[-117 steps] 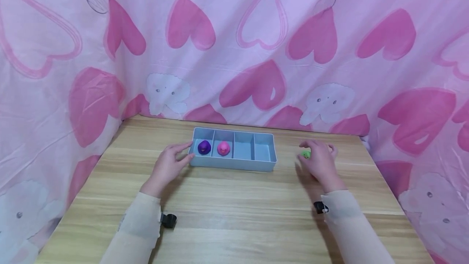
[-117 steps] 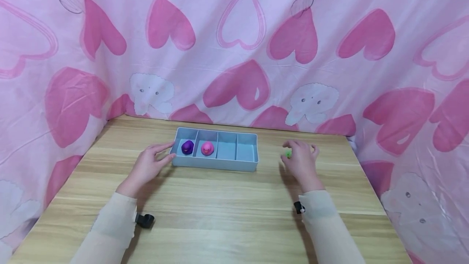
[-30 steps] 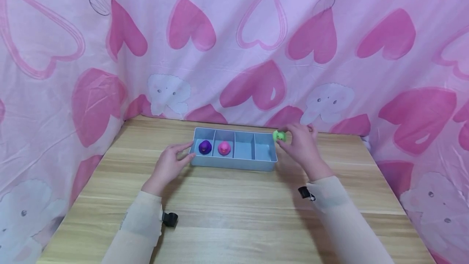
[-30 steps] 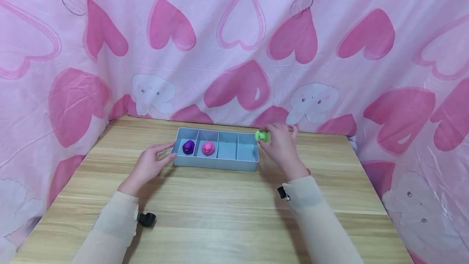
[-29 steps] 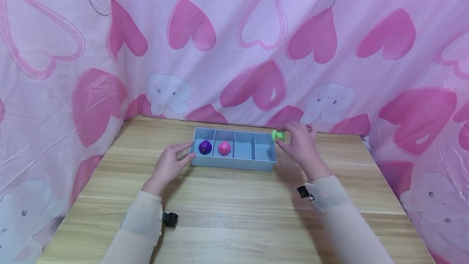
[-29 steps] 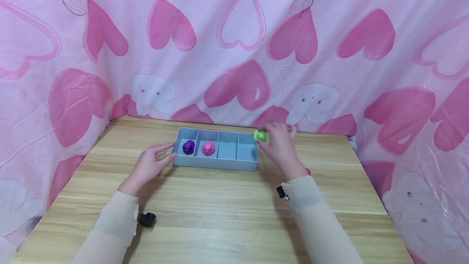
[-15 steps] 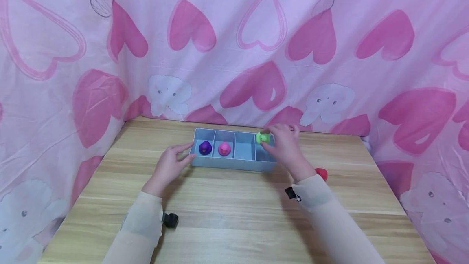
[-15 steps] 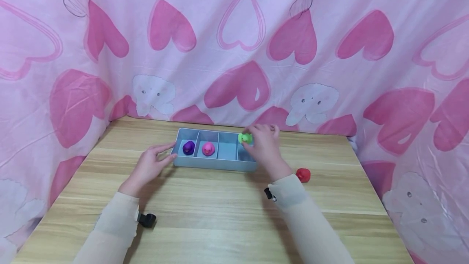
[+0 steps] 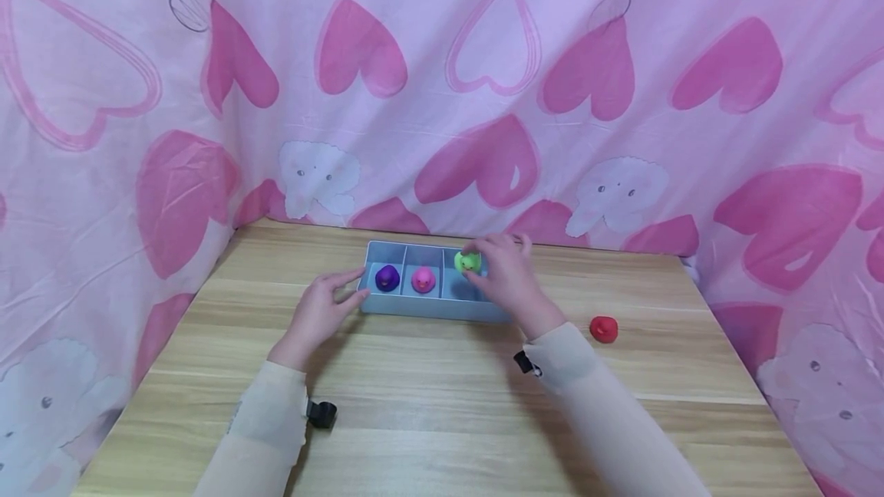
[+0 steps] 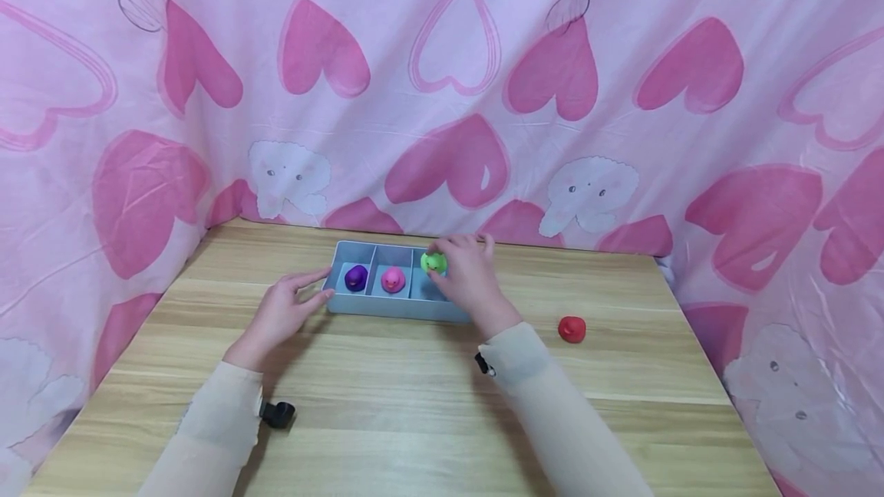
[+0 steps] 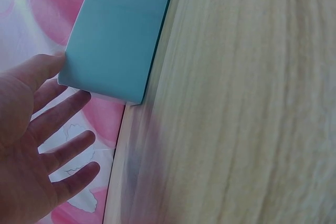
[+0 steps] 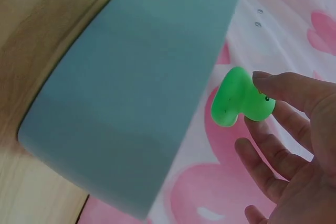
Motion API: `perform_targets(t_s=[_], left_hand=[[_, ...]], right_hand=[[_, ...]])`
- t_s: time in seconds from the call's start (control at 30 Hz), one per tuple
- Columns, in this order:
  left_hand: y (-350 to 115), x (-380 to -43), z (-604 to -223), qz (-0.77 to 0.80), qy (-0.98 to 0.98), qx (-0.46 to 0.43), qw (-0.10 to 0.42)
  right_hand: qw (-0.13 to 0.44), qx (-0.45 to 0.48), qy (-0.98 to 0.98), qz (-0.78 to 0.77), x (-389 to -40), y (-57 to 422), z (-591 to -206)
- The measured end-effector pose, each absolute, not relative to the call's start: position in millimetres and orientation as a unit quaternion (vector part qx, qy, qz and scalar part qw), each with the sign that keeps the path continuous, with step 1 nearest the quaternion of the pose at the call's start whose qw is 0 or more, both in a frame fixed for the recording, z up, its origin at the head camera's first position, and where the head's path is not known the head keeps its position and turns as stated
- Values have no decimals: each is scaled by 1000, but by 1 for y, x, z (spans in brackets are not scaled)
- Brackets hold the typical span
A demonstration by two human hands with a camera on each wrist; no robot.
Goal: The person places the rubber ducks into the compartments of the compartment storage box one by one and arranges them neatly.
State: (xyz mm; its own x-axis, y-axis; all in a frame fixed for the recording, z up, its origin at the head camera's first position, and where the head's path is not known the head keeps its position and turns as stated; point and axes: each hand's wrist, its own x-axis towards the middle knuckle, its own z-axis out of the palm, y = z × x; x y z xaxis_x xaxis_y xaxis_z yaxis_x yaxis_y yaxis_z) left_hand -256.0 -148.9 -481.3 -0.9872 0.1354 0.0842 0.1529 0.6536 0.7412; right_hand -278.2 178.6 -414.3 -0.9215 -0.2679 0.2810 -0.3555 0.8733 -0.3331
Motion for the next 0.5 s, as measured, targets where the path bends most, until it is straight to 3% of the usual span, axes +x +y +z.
perform_targets(t_s=[0.5], left_hand=[[-150,-257,-482,-414,-907,-83,14]], right_hand=[[88,201,-962,164,-296,174,-440]])
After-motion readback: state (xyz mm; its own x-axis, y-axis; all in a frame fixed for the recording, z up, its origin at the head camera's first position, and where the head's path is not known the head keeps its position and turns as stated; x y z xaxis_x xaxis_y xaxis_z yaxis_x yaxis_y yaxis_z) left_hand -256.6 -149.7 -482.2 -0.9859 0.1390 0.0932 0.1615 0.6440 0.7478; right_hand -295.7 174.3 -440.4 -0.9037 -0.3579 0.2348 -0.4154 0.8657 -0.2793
